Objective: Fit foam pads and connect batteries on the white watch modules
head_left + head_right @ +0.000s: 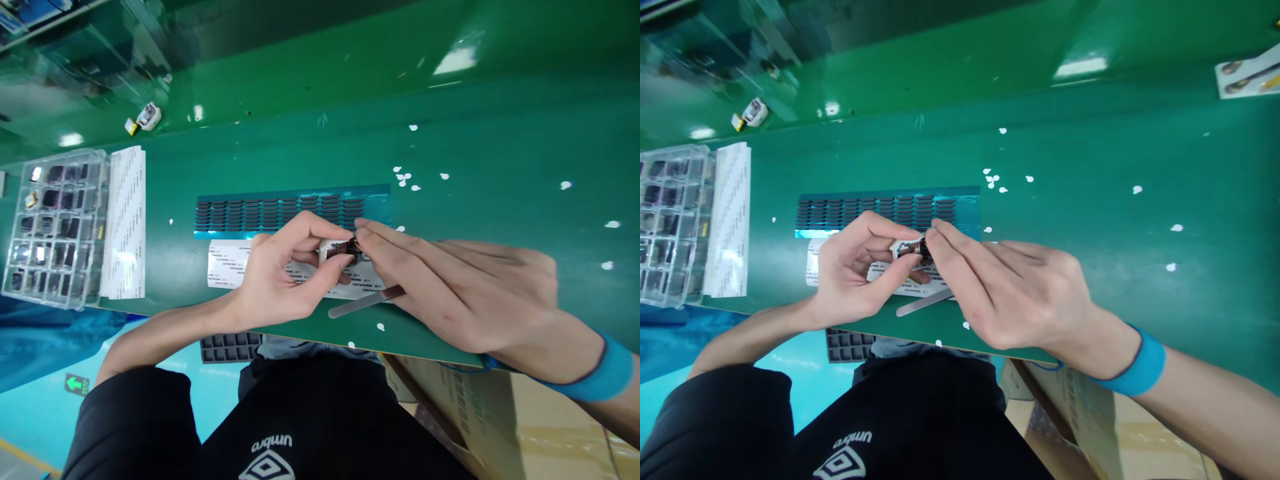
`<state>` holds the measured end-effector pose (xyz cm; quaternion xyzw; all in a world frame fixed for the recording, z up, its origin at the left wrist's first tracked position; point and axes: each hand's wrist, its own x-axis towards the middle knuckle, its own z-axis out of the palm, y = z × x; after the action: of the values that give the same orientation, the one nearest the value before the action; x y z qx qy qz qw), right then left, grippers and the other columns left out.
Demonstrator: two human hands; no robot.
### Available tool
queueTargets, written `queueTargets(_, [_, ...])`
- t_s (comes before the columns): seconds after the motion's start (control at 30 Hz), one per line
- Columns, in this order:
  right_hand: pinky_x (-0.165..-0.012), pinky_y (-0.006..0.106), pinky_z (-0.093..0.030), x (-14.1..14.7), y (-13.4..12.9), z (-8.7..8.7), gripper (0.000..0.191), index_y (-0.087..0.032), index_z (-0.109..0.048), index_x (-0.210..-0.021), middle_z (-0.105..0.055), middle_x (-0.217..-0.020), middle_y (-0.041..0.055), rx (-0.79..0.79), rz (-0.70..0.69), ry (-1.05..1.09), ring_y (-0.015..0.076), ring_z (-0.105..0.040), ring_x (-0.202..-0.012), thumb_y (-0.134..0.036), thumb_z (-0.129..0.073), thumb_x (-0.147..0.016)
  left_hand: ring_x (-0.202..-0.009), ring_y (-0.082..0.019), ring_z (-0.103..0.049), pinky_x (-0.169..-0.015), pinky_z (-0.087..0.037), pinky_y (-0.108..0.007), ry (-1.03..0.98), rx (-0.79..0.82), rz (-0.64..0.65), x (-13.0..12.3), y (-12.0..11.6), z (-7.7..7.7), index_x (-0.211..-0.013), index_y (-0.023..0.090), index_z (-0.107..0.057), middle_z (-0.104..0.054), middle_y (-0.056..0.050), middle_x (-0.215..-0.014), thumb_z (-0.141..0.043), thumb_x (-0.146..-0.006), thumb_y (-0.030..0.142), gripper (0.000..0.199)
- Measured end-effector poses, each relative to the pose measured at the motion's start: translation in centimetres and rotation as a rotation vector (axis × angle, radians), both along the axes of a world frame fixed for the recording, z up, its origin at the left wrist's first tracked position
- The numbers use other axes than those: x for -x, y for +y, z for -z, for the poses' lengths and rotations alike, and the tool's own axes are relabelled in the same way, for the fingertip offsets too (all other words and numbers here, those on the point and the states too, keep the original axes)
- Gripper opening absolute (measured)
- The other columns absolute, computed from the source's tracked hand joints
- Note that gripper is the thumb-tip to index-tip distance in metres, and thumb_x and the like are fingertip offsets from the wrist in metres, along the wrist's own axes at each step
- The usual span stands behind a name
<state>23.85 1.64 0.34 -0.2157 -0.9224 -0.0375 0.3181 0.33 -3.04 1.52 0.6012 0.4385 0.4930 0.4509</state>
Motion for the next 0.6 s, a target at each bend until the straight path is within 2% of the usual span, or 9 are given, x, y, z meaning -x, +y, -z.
queueTargets(0.13, [-0.061, 0.037, -0.061, 0.3, 0.1, -0.3, 0.050, -0.017, -0.063, -0.158, -0.079, -0.136, 0.0136, -0.050, -0.009, -0.010, 0.0246, -0.082, -0.078, -0.017, -0.065, -0.107, -0.069, -0.018, -0.085, -0.060, -0.067, -0.019, 0.011, -0.022, -0.011, 0.1, 0.0, 0.0, -0.111, 0.018, -0.068, -0.084, -0.002, -0.085, -0.076, -0.103, 0.021, 0.012])
queueTargets(0.23, [-0.060, 0.036, -0.060, 0.4, 0.1, -0.2, 0.052, -0.010, -0.059, -0.161, -0.076, -0.140, 0.0164, -0.073, -0.020, -0.017, 0.0215, -0.080, -0.074, -0.018, -0.059, -0.110, -0.067, -0.016, -0.084, -0.059, -0.066, -0.018, 0.010, -0.059, -0.048, 0.2, 0.1, 0.3, -0.109, 0.018, -0.069, -0.083, -0.001, -0.083, -0.078, -0.102, 0.019, 0.011])
queueTargets(0.4, [-0.075, 0.036, -0.068, 0.0, -0.2, 0.4, 0.068, -0.025, -0.036, -0.180, -0.074, -0.145, 0.0088, 0.045, -0.023, 0.015, 0.0252, -0.085, -0.095, -0.022, -0.053, -0.114, -0.056, -0.011, -0.072, -0.054, -0.059, -0.020, 0.102, -0.130, -0.128, 0.4, 0.4, 0.5, -0.100, 0.019, -0.071, -0.080, 0.001, -0.077, -0.081, -0.098, 0.021, 0.010])
queueTargets(0.6, [-0.069, 0.038, -0.065, 0.0, -0.1, 0.9, 0.073, -0.021, -0.030, -0.182, -0.070, -0.150, 0.0115, 0.042, -0.063, 0.003, 0.0260, -0.085, -0.094, -0.019, -0.052, -0.113, -0.050, -0.008, -0.065, -0.045, -0.048, -0.018, 0.074, -0.190, -0.157, 0.3, 0.6, 0.8, -0.096, 0.019, -0.071, -0.072, 0.003, -0.071, -0.080, -0.098, 0.016, 0.010])
